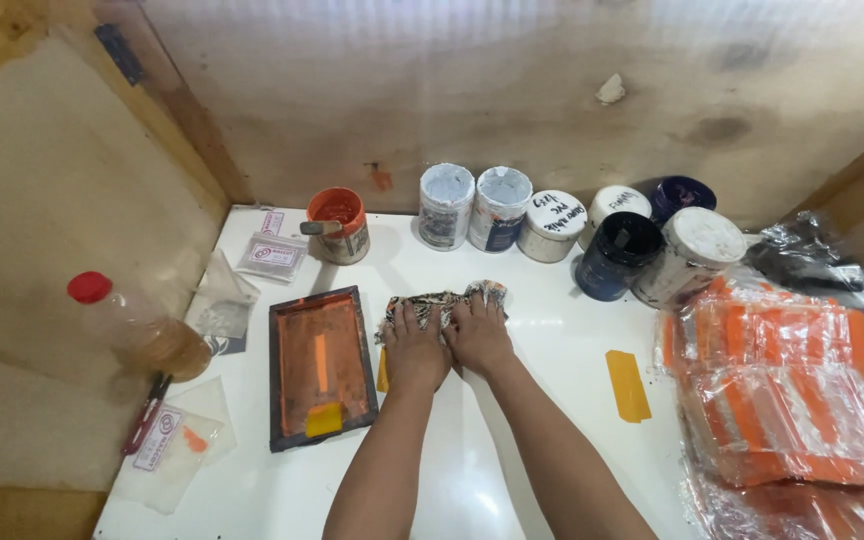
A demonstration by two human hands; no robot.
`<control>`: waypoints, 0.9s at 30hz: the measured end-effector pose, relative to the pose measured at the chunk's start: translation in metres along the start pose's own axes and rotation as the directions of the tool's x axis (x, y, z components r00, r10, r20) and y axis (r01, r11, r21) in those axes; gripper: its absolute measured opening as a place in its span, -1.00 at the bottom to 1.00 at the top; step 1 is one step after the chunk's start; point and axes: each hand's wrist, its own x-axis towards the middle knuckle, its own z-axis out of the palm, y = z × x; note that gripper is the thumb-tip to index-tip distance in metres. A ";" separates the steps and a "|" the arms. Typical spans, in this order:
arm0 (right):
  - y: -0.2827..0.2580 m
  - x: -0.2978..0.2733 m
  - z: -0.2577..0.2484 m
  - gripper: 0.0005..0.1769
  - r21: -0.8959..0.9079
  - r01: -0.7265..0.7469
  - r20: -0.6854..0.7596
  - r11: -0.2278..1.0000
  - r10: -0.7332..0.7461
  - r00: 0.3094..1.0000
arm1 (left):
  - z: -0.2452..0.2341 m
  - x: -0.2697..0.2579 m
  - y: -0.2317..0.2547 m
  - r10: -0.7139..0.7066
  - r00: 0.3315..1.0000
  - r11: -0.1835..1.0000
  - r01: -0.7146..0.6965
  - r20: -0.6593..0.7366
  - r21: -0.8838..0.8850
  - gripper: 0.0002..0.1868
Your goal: The person uses a patterned cloth to wipe a white table surface, cleaning around several small orange strips and a rectangular tray. The person then gathers the orange strips and places them into a plastic bag before continuing to wipe the table.
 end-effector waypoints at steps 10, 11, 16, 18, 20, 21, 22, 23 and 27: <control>0.021 -0.025 0.027 -0.61 -0.026 0.091 -0.088 0.996 -0.093 0.992 | 0.014 -0.030 -0.004 0.068 0.997 0.997 -0.069 0.025 0.017 -0.24; 0.022 -0.029 0.028 -0.61 -0.035 0.093 -0.090 0.995 -0.096 0.991 | 0.015 -0.032 -0.004 0.075 0.997 0.997 -0.076 0.033 0.022 -0.22; 0.030 -0.048 0.029 -0.62 -0.034 0.113 -0.100 0.993 -0.116 0.988 | 0.011 -0.053 0.004 0.091 0.995 0.995 -0.093 0.052 0.039 -0.20; 0.037 -0.053 0.032 -0.62 -0.038 0.125 -0.084 0.991 -0.128 0.988 | 0.005 -0.070 0.010 0.099 0.993 0.994 -0.102 0.061 0.035 -0.22; 0.042 -0.062 0.029 -0.65 -0.021 0.146 -0.068 0.989 -0.147 0.987 | 0.010 -0.075 0.011 0.109 0.993 0.994 -0.110 0.043 0.025 -0.22; 0.045 -0.066 0.027 -0.68 -0.008 0.165 -0.052 0.986 -0.165 0.985 | 0.013 -0.077 0.013 0.121 0.992 0.993 -0.121 0.024 0.011 -0.22; 0.047 -0.073 0.026 -0.68 -0.009 0.165 -0.053 0.986 -0.165 0.985 | 0.016 -0.080 0.013 0.121 0.992 0.993 -0.121 0.023 0.012 -0.22; 0.049 -0.080 0.025 -0.70 0.004 0.179 -0.046 0.984 -0.178 0.983 | 0.019 -0.083 0.014 0.143 0.990 0.989 -0.144 0.013 0.033 -0.21; 0.053 -0.111 0.015 -0.72 0.040 0.219 -0.023 0.975 -0.218 0.976 | 0.032 -0.087 0.014 0.245 0.968 0.969 -0.242 -0.058 0.048 -0.15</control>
